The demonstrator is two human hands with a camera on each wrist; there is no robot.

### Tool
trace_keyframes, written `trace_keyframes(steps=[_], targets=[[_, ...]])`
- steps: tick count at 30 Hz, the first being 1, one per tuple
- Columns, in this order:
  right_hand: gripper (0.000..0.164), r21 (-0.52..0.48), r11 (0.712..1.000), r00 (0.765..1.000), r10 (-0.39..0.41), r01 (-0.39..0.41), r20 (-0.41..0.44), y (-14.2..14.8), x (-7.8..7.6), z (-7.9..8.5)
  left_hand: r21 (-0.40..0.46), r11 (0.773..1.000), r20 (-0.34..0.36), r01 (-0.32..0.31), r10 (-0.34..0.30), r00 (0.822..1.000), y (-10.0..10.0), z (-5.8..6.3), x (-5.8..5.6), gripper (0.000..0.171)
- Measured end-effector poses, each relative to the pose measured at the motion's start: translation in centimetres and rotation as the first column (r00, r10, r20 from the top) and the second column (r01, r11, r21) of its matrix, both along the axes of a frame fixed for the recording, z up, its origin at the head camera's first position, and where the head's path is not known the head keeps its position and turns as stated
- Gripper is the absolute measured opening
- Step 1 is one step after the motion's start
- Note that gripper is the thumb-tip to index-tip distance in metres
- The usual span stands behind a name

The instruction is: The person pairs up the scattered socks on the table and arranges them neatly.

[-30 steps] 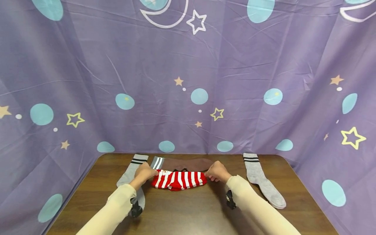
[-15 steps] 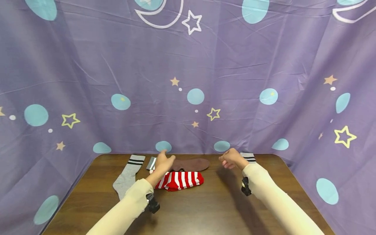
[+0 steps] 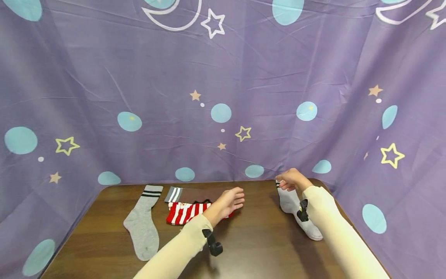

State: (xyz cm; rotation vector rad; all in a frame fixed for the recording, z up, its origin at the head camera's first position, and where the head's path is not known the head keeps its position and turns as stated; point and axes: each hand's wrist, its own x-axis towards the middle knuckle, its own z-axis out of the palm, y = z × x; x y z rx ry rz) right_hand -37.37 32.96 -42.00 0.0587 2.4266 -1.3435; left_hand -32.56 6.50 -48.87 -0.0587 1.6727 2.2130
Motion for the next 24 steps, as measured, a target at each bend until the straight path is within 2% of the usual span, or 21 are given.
trace_keyframes(steps=[3,7,9,14,20,24], targets=[[0.037,0.022,1.0,1.0,-0.014,0.014,0.011,1.3,-0.1,-0.2,0.098,0.994,0.071,0.04,-0.047,0.996,2.0,-0.6,0.1,0.065],[0.026,0.066,0.998,1.0,-0.023,0.022,0.018,2.8,-0.2,-0.4,0.183,0.981,0.133,0.069,-0.095,0.987,4.1,-1.4,0.2,0.069],[0.021,0.086,0.996,0.999,-0.03,0.028,0.027,3.5,-0.1,-0.6,0.21,0.975,0.156,0.073,-0.107,0.982,5.0,-1.7,0.3,0.069],[0.023,0.135,0.991,0.998,-0.025,0.017,0.063,5.0,0.1,-1.4,0.269,0.961,0.21,0.056,-0.116,0.971,6.8,-2.6,0.5,0.068],[0.029,0.182,0.983,0.989,-0.044,0.018,0.14,6.4,0.4,-2.8,0.325,0.944,0.266,0.048,-0.14,0.954,8.9,-3.0,0.9,0.066],[0.03,0.2,0.979,0.983,-0.075,0.041,0.167,6.7,0.3,-4.0,0.337,0.941,0.291,0.031,-0.135,0.947,10.0,-3.0,1.2,0.065]])
